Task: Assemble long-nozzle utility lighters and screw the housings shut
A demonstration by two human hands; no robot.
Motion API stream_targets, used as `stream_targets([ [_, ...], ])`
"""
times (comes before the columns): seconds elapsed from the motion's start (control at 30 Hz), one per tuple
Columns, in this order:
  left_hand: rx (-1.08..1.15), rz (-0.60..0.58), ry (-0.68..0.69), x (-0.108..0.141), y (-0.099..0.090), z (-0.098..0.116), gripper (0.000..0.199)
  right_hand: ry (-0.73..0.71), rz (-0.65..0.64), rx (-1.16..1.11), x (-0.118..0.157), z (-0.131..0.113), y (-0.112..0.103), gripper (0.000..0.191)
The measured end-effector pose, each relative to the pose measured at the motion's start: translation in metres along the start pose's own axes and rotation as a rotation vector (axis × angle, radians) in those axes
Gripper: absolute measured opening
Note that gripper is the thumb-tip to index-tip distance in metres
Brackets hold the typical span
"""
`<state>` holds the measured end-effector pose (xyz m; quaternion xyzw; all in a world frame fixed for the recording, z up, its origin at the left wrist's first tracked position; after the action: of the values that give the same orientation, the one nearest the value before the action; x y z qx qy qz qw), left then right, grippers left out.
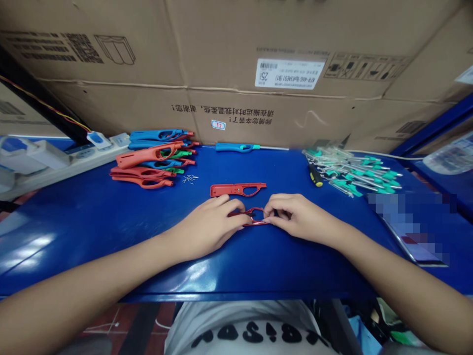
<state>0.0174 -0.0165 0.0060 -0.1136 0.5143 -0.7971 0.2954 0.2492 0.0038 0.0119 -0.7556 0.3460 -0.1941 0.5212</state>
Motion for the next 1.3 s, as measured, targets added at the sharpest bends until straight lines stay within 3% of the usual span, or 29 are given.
stream_targets([
  [0.13,0.000,0.027,0.022,-0.001,0.001,0.000,0.027,-0.105,-0.031,0.082,0.001,-0.001,-0.003,0.015],
  [0.4,0.004,0.026,0.019,0.000,0.001,0.000,0.028,-0.162,-0.091,0.120,0.005,0.000,-0.004,0.019],
  [0.73,-0.033,0.008,0.012,-0.001,0.001,0.001,0.027,-0.203,-0.078,0.209,0.014,-0.005,-0.009,0.024],
  [0.83,-0.037,0.024,0.014,-0.001,0.000,-0.001,0.028,-0.188,-0.017,0.154,0.013,-0.005,-0.014,0.027],
  [0.93,-0.044,0.046,0.019,0.000,0.000,-0.005,0.028,-0.024,0.163,0.203,0.009,0.013,-0.027,0.027],
  [1.03,-0.045,0.057,0.031,0.001,0.000,-0.007,0.029,0.395,0.281,0.438,0.013,0.051,-0.048,0.021],
  [1.1,-0.045,0.061,0.039,0.002,-0.001,-0.008,0.029,0.740,0.185,0.606,0.023,0.080,-0.062,0.019],
  [1.13,-0.046,0.063,0.042,0.003,-0.001,-0.008,0.029,0.826,0.170,0.634,0.028,0.093,-0.068,0.022],
  [1.23,-0.050,0.068,0.049,0.003,-0.001,-0.008,0.028,1.015,0.096,0.661,0.046,0.124,-0.082,0.028],
  [1.3,-0.055,0.078,0.057,0.002,-0.001,-0.009,0.027,1.052,0.031,0.635,0.053,0.138,-0.084,0.021],
])
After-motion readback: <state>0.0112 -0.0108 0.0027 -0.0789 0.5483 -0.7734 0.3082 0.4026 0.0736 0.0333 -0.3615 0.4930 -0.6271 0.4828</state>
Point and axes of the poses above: each hand's wrist, its own x-axis away from the middle knuckle, its own y-axis out of the palm, z = x × y, the point moved 2 cm from there along -x, towards the middle knuckle, and after that the axes turned 14 degrees about x, right-handed, at the moved point
